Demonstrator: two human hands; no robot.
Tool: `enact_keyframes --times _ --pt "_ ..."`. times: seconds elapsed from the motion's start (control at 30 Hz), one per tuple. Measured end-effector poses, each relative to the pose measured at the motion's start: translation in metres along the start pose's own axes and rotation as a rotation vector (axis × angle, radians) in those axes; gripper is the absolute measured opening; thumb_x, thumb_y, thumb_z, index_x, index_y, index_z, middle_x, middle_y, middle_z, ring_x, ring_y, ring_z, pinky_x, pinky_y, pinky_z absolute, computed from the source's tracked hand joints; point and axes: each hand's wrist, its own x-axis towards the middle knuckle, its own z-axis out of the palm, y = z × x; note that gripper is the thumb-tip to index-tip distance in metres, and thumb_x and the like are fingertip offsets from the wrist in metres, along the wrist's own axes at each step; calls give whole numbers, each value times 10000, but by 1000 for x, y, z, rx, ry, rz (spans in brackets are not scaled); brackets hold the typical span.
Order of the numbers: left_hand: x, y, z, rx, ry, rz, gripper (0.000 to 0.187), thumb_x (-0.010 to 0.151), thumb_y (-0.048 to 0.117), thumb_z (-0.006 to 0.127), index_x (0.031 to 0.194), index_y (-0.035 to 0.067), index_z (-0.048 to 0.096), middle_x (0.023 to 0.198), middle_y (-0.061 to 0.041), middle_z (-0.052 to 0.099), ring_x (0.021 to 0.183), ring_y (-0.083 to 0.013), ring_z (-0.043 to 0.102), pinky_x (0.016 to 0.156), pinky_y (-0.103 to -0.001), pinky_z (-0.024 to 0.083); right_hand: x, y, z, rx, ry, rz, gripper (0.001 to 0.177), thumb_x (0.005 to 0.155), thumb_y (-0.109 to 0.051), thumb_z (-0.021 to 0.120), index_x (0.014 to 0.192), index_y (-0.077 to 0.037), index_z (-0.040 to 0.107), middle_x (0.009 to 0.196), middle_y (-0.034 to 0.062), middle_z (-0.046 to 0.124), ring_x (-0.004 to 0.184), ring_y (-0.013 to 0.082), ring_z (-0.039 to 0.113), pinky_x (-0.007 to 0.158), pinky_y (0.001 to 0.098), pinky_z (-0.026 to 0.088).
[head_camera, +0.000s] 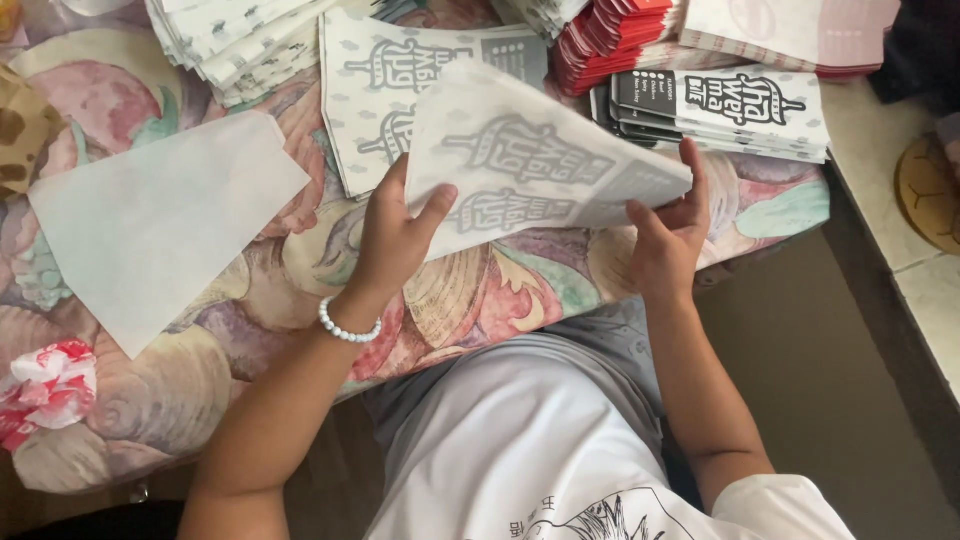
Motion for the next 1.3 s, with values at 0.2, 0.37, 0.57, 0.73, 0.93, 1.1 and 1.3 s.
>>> enact_keyframes --times 0.2,0.37,0.57,0.73,0.93,1.1,1.3 --pt "-6 5 6 17 118 -62 239 1040 193 618 1150 -17 592 1009 -130 673 1000 -164 599 923 -377 504 -4 -12 17 -10 4 25 878 879 181 638 1638 -133 328 1348 185 659 1252 247 666 1081 395 565" --pt "-13 -4 10 60 140 14 360 1057 249 614 1205 -71 539 1019 -213 620 1017 -283 628 957 -456 487 -5 0 5 44 52 34 920 840 149 692 1637 -122 322 1303 156 677 1213 234 690 1067 392 586" --pt "-12 10 16 12 96 9 258 1073 202 557 1173 -34 582 994 -139 638 970 -229 625 949 -415 491 -10 18 -5 39 74 -1 861 874 163 630 1632 -113 327 1283 194 677 1218 274 690 1061 393 574" --pt "-17 -10 16 11 152 31 360 1061 259 614 1243 -34 508 1056 -147 601 1065 -231 595 994 -436 467 -10 -13 23 26 22 -75 923 831 132 664 1634 -155 310 1376 219 622 1281 352 662 1102 457 554" --pt "-18 -4 16 85 143 50 269 1083 207 567 1153 -52 561 971 -160 596 1008 -237 596 965 -455 479 -10 10 5 96 120 80 804 871 117 526 1618 -124 353 1109 157 703 1064 230 733 978 318 600" --pt "-18 -3 23 36 211 60 296 1053 224 623 1204 -10 522 1015 -128 585 1063 -206 566 999 -445 458 -12 29 -16 41 118 57 794 869 146 537 1604 -97 361 1230 181 680 1110 238 701 983 428 615" --pt "-14 13 20 42 135 5 256 1090 221 536 1153 -20 594 986 -130 636 957 -247 643 974 -439 508 -12 3 15 44 106 83 778 897 131 535 1613 -127 373 1289 162 693 1203 231 702 1026 368 591"
